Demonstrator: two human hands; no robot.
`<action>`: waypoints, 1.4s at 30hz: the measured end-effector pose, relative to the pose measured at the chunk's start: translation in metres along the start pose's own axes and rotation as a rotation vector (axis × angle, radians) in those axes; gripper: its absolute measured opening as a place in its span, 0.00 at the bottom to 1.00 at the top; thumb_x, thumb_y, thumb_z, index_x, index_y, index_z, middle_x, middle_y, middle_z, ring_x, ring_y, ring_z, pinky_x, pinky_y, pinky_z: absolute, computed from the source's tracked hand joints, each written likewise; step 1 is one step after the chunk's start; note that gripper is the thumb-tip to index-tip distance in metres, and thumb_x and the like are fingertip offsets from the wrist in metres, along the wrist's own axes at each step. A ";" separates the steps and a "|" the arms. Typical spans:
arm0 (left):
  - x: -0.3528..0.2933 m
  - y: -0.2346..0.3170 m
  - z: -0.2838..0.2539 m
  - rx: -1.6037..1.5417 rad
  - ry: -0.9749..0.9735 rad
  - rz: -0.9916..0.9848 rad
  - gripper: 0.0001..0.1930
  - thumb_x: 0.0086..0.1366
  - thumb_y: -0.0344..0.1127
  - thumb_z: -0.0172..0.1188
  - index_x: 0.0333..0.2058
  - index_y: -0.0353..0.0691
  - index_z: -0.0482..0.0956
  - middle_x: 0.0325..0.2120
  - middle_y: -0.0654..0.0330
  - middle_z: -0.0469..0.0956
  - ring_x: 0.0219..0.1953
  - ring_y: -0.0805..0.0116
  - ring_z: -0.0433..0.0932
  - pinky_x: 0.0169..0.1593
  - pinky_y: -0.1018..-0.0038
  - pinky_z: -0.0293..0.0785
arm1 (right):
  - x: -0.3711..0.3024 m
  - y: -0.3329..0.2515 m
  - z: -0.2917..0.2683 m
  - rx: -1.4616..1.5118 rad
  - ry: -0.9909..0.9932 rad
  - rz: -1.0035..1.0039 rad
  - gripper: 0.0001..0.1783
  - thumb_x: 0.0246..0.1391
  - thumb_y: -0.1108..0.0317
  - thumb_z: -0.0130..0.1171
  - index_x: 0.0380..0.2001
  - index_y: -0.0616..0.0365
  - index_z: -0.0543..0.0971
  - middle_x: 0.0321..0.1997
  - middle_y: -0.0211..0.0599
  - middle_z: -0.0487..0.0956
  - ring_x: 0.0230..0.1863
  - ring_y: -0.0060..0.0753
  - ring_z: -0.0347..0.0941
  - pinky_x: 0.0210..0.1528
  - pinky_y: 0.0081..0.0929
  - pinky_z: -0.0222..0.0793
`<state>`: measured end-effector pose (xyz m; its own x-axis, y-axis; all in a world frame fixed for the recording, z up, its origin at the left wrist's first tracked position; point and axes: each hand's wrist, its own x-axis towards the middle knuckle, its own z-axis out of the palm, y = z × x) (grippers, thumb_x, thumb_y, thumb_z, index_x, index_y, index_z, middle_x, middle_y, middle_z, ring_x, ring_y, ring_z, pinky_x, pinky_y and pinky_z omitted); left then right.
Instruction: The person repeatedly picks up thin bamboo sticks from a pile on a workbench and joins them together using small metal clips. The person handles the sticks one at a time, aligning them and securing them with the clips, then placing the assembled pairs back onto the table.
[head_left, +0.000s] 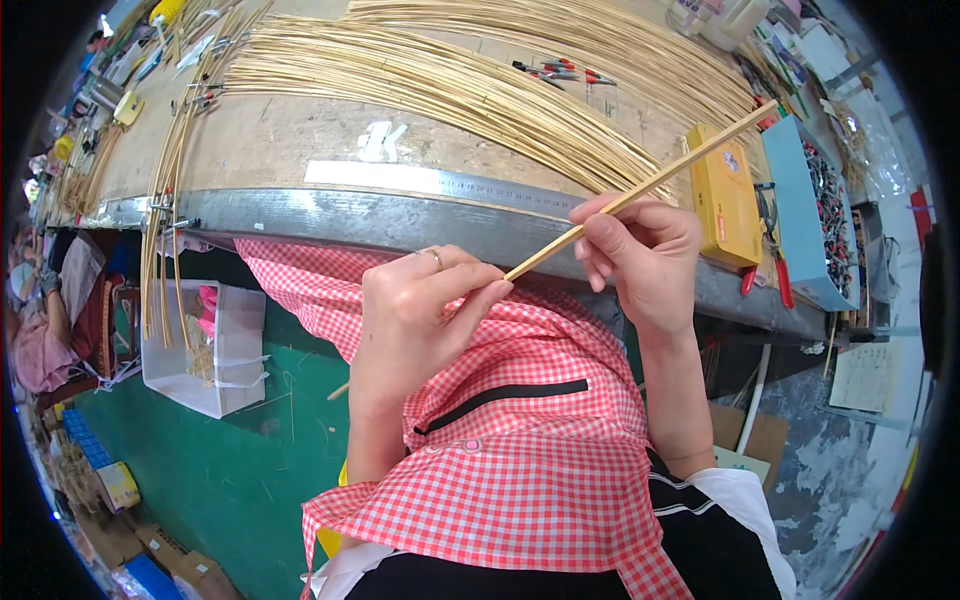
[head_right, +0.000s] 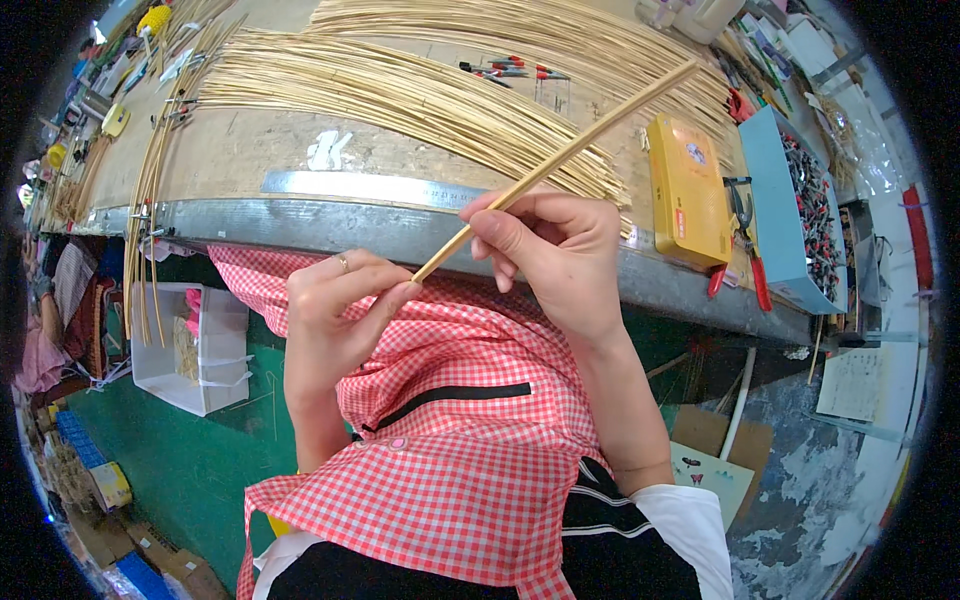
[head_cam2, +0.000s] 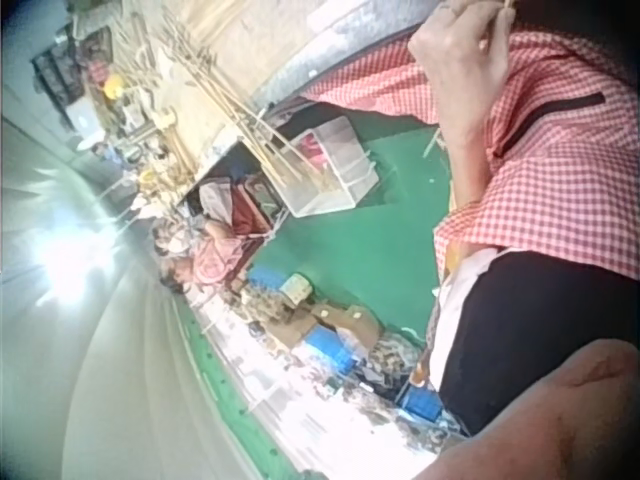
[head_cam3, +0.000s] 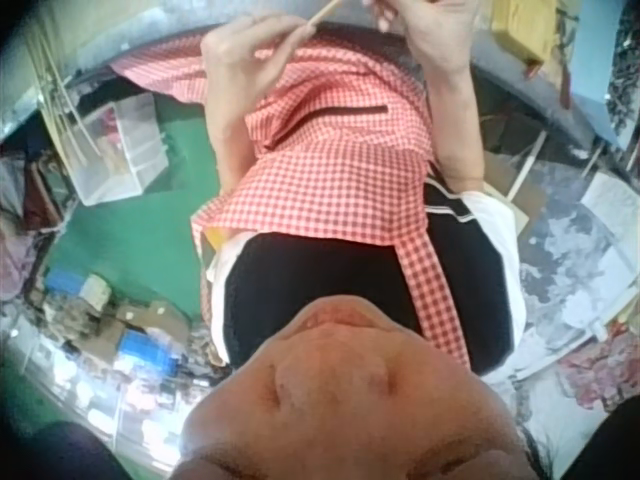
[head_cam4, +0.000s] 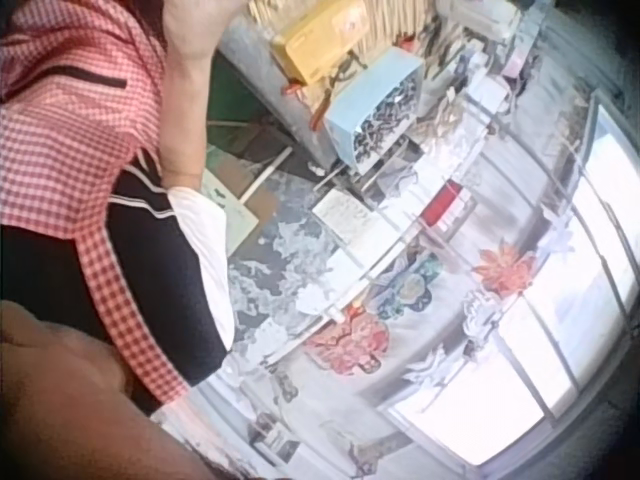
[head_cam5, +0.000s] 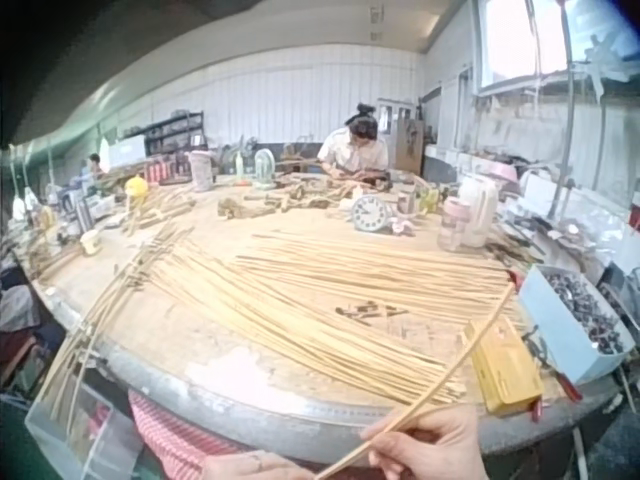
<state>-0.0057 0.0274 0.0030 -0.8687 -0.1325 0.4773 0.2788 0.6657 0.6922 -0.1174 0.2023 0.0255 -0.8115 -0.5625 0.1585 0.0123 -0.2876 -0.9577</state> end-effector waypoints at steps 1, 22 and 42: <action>0.000 -0.002 0.000 0.007 -0.010 0.001 0.05 0.48 0.23 0.67 0.26 0.34 0.81 0.22 0.57 0.79 0.23 0.66 0.78 0.27 0.75 0.72 | -0.001 0.001 0.001 -0.005 0.019 0.000 0.07 0.51 0.78 0.60 0.34 0.70 0.80 0.23 0.37 0.78 0.18 0.16 0.69 0.18 0.11 0.65; -0.001 -0.008 -0.011 -0.543 0.134 -0.314 0.07 0.60 0.28 0.59 0.28 0.30 0.82 0.14 0.64 0.73 0.16 0.81 0.67 0.20 0.83 0.58 | 0.154 0.015 -0.075 -1.163 -0.104 -0.218 0.10 0.49 0.72 0.59 0.36 0.64 0.81 0.33 0.35 0.79 0.31 0.27 0.74 0.33 0.25 0.71; 0.005 -0.007 -0.010 -0.255 0.175 -0.267 0.04 0.58 0.25 0.59 0.28 0.32 0.82 0.14 0.61 0.75 0.16 0.78 0.70 0.21 0.80 0.61 | 0.146 0.028 -0.128 -1.000 0.040 -0.122 0.15 0.43 0.69 0.60 0.33 0.70 0.78 0.29 0.40 0.79 0.31 0.24 0.76 0.36 0.22 0.71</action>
<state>-0.0077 0.0148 0.0053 -0.8477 -0.4136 0.3323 0.1644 0.3906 0.9058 -0.3099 0.2114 -0.0092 -0.7938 -0.5408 0.2783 -0.5529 0.4511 -0.7006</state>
